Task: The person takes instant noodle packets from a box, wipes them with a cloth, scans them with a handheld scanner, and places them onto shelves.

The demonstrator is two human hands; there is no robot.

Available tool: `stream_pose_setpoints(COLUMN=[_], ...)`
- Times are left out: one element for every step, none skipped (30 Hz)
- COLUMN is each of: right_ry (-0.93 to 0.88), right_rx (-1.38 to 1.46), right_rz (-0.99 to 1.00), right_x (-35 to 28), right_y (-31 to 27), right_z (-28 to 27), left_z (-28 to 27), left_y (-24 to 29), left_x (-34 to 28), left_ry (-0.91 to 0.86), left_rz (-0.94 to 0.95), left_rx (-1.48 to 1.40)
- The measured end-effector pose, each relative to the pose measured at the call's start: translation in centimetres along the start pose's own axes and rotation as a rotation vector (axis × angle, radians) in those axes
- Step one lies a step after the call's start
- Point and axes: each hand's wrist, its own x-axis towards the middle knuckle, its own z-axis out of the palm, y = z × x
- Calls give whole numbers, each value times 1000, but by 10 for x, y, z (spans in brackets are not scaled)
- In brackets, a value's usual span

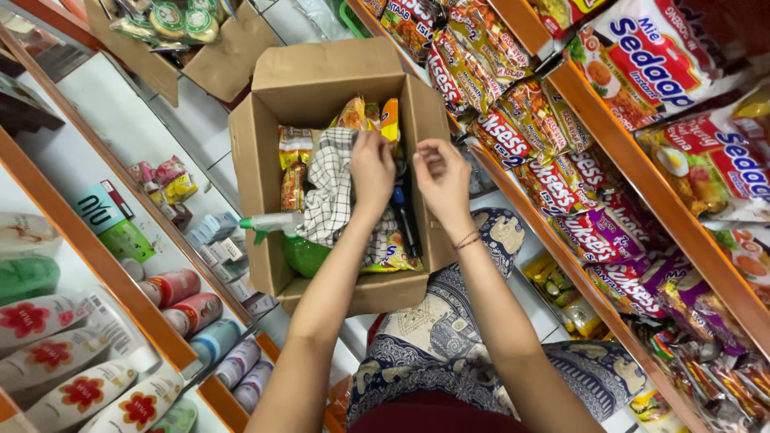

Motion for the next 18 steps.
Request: stream_pose_setpoints(right_ry=[-36,-70,-110,-150,-189,-200,-211,-224,-262,-301,-341,-328,-315,-304,-264,-221,-179,-168], right_rx=[43,86,150,212,274,315,357,397,416,438,459,457,454,452,466,479,492,488], right_rz=[64,125,184,246,307,351,395,438,482,525,568,467,367,269,266,264,261,307], right_x=[1,3,7,10,13,16,18,21,23,26,28,29,30,29,28,26,24,23], right_y=[5,9,13,17,20,23,26,28,29,30,31,32,33,34,35,36,37,39], right_z=[3,6,10,13,16,18,19,20,20,21,21,21,21,21,20,17,14,10], left_z=[-7,-13,-20,-26,-32,-36,-40,-43,-45,-47,-47,-47,-45,-44,-43,-43,-44,-45], left_y=[4,8,12,16,21,27,32,37,42,47,51,55,58,61,63,65,66,67], left_x=[-1,0,0,-1,-3,-6,-10,-15,-21,-26,-32,-38,-43,-48,-52,-57,-60,-62], left_ry=[30,61,48,32,15,15,15,18,24,31,38,36,35,33,4,-26,-57,-81], left_rz=[-17,-30,-84,-138,-192,-223,-253,-285,-233,-180,-127,-38,51,137,205,273,341,307], left_rx=[-20,-42,-82,-123,-165,-205,-245,-285,-296,-304,-312,-261,-209,-153,-109,-65,-22,-81])
